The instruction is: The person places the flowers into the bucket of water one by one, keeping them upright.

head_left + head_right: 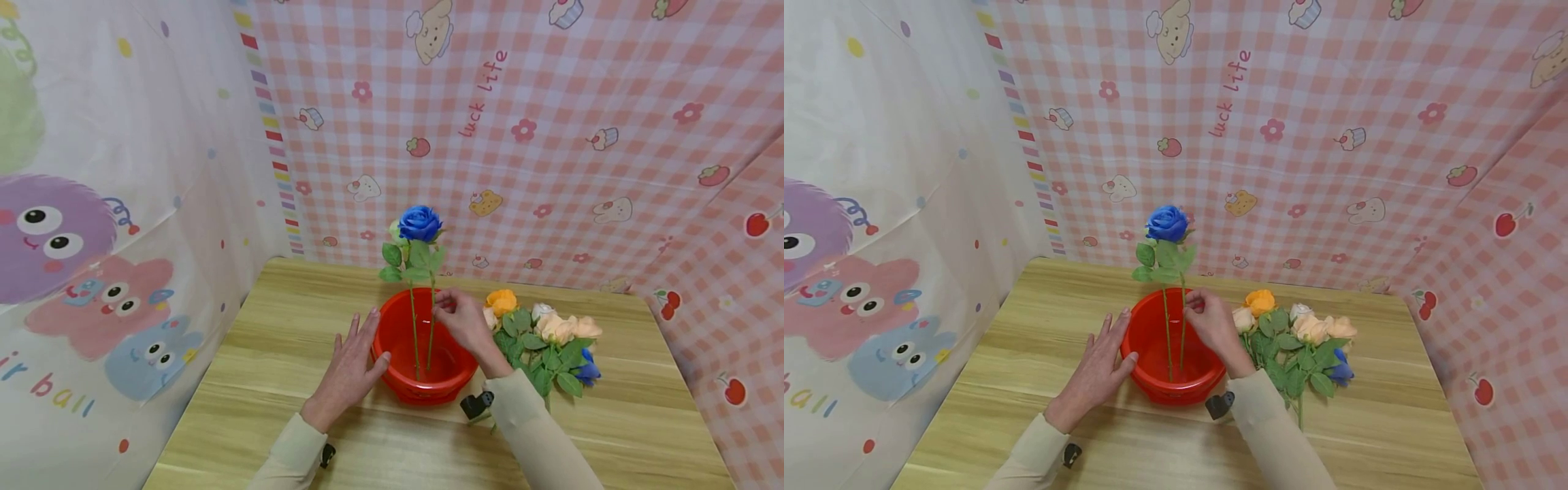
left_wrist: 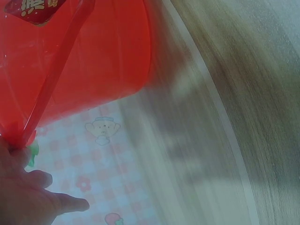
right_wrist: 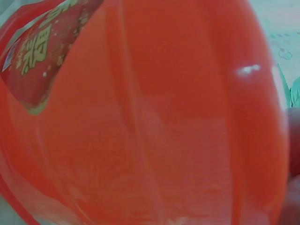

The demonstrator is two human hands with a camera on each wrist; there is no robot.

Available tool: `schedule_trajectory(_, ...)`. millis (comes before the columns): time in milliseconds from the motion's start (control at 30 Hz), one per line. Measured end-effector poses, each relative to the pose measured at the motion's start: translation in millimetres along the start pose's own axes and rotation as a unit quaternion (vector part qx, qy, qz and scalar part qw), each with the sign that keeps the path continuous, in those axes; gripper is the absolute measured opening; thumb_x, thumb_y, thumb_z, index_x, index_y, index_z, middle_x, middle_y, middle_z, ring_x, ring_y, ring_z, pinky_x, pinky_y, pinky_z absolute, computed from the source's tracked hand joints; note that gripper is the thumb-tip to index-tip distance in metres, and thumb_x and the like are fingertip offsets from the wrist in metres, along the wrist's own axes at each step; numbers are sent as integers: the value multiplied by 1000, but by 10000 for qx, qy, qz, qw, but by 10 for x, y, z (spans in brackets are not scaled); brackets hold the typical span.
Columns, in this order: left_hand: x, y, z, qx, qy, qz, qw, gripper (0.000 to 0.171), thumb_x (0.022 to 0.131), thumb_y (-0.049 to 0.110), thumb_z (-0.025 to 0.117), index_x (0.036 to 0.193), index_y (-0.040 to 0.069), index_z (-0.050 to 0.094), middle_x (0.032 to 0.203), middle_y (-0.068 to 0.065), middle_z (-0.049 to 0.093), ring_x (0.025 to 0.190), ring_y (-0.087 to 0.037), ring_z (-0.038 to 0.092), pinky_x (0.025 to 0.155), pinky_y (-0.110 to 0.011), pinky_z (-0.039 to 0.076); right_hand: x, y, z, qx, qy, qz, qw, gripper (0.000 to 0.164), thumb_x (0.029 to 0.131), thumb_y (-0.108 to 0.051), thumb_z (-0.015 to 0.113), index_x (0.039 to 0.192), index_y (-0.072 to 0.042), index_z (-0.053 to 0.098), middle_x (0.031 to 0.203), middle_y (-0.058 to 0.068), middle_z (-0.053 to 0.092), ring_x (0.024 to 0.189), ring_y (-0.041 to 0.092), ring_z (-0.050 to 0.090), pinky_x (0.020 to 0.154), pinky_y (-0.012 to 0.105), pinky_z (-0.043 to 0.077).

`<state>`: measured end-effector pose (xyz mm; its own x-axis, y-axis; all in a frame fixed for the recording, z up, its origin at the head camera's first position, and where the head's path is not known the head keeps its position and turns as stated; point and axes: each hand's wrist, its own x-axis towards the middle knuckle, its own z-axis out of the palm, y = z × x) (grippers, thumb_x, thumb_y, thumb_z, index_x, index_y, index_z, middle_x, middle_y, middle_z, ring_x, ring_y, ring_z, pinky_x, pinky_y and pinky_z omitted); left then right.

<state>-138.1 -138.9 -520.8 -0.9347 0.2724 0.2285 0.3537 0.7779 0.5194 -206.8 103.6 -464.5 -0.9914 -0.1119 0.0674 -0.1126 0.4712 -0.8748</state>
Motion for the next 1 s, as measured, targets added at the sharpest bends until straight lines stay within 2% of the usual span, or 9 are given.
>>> schedule_trajectory(433, -7, 8, -8, -83, -35, -40, 10000, 75, 103, 43, 48, 167, 13, 22, 172, -1, 22, 158, -37, 15, 114, -78, 17, 61, 8, 113, -444, -258, 51, 9987, 14, 93, -4, 71, 107, -2, 70, 98, 10, 72, 90, 26, 69, 75, 38, 58)
schedule_trajectory(667, -3, 7, -9, -108, -53, -58, 9999, 75, 103, 43, 48, 167, 13, 22, 172, 0, 22, 158, -37, 15, 114, -77, 17, 90, 11, 155, -647, -435, 133, 9969, 12, 94, -6, 72, 105, -5, 71, 97, 6, 71, 93, 24, 68, 79, 39, 58)
schedule_trajectory(1000, 0, 6, -8, -94, -128, -111, 9998, 76, 103, 44, 48, 167, 15, 19, 172, 1, 21, 159, -32, 11, 115, -77, 16, 150, 41, 185, -716, -667, 261, 9949, 10, 94, -4, 70, 104, -5, 71, 94, 5, 71, 86, 20, 67, 75, 37, 58)
